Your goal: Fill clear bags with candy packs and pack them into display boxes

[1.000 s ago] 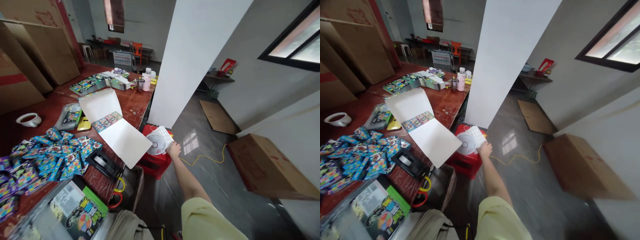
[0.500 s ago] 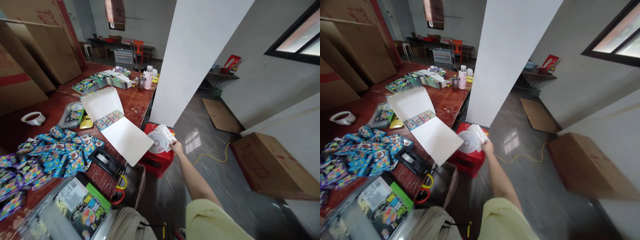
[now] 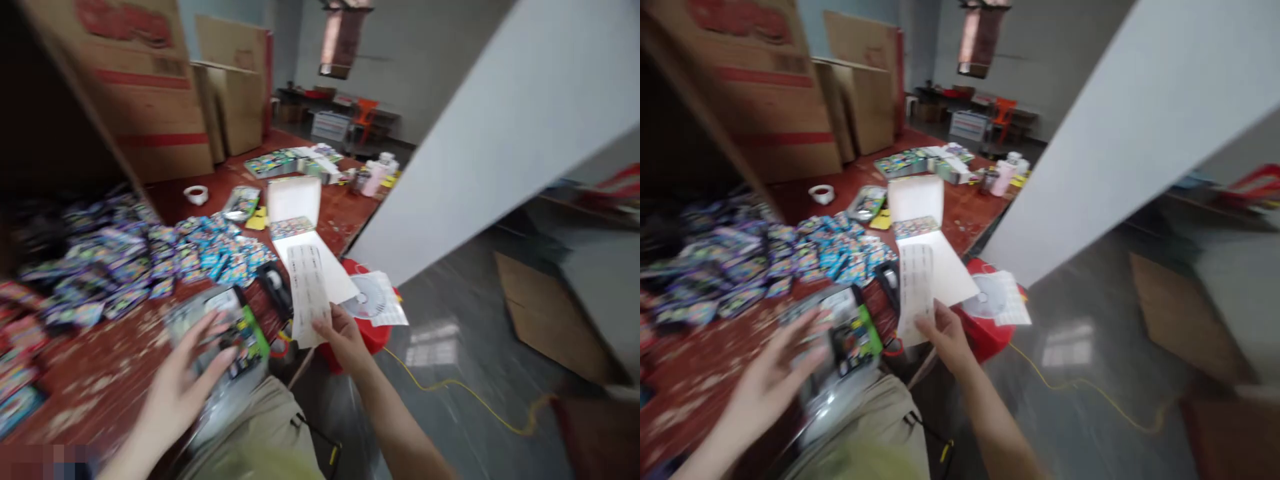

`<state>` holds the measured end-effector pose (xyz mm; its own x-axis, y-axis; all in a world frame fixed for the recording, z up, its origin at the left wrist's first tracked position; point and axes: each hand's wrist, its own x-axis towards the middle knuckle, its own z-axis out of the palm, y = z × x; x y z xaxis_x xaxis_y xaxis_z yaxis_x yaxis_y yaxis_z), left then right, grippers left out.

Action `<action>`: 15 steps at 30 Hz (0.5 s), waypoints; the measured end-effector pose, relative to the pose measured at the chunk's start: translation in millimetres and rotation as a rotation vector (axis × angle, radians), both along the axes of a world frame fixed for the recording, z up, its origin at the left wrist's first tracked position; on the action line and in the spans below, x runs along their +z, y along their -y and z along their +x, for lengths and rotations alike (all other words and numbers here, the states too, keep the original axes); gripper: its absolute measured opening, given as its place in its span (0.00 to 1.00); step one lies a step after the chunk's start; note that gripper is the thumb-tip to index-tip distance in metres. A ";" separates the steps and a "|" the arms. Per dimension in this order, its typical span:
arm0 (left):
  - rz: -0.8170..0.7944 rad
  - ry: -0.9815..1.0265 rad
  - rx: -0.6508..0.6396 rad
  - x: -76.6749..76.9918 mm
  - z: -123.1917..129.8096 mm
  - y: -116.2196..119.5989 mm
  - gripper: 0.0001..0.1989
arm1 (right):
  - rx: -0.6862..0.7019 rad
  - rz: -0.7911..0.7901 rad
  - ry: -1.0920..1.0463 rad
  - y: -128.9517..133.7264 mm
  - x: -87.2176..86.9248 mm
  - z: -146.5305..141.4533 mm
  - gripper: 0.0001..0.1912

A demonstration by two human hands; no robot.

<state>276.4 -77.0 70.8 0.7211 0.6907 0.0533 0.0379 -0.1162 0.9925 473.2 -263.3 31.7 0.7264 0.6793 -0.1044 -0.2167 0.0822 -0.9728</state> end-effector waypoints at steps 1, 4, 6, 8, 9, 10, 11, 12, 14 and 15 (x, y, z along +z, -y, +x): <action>-0.100 0.010 0.017 1.5 0.2 -0.4 0.30 | 0.109 0.037 -0.038 -17.4 1.5 -20.5 0.19; -0.420 0.077 0.051 5.8 3.0 -11.6 0.30 | 0.300 0.043 -0.130 -56.7 2.1 -61.5 0.16; -0.477 0.111 0.092 7.0 -2.0 -21.6 0.23 | 0.393 0.015 -0.185 -75.4 0.2 -74.9 0.18; -0.456 0.153 0.149 7.1 -14.0 -28.4 0.17 | 0.453 -0.005 -0.182 -89.7 -0.2 -83.4 0.19; -0.426 0.180 0.200 6.9 -21.6 -30.4 0.16 | 0.452 -0.004 -0.146 -95.7 0.8 -87.2 0.20; -0.389 0.210 0.268 6.5 -29.6 -31.8 0.17 | 0.435 -0.001 -0.087 -101.0 2.7 -90.9 0.22; -0.356 0.243 0.347 6.1 -37.5 -32.9 0.17 | 0.409 0.004 -0.014 -106.0 5.2 -94.7 0.24; -0.337 0.281 0.428 5.7 -45.2 -34.0 0.16 | 0.392 0.012 0.054 -110.7 7.9 -98.4 0.27; -0.365 0.355 0.523 5.3 -60.0 -37.0 0.14 | 0.409 0.030 0.092 -120.0 13.2 -105.9 0.31; -0.408 0.387 0.522 5.2 -67.3 -39.1 0.15 | 0.445 0.030 0.040 -125.0 15.3 -109.7 0.31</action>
<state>209.1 -37.9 76.0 0.2780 0.9557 -0.0970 -0.3717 0.2002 0.9065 363.5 -138.3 47.0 0.3655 0.9290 -0.0573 -0.1993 0.0180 -0.9798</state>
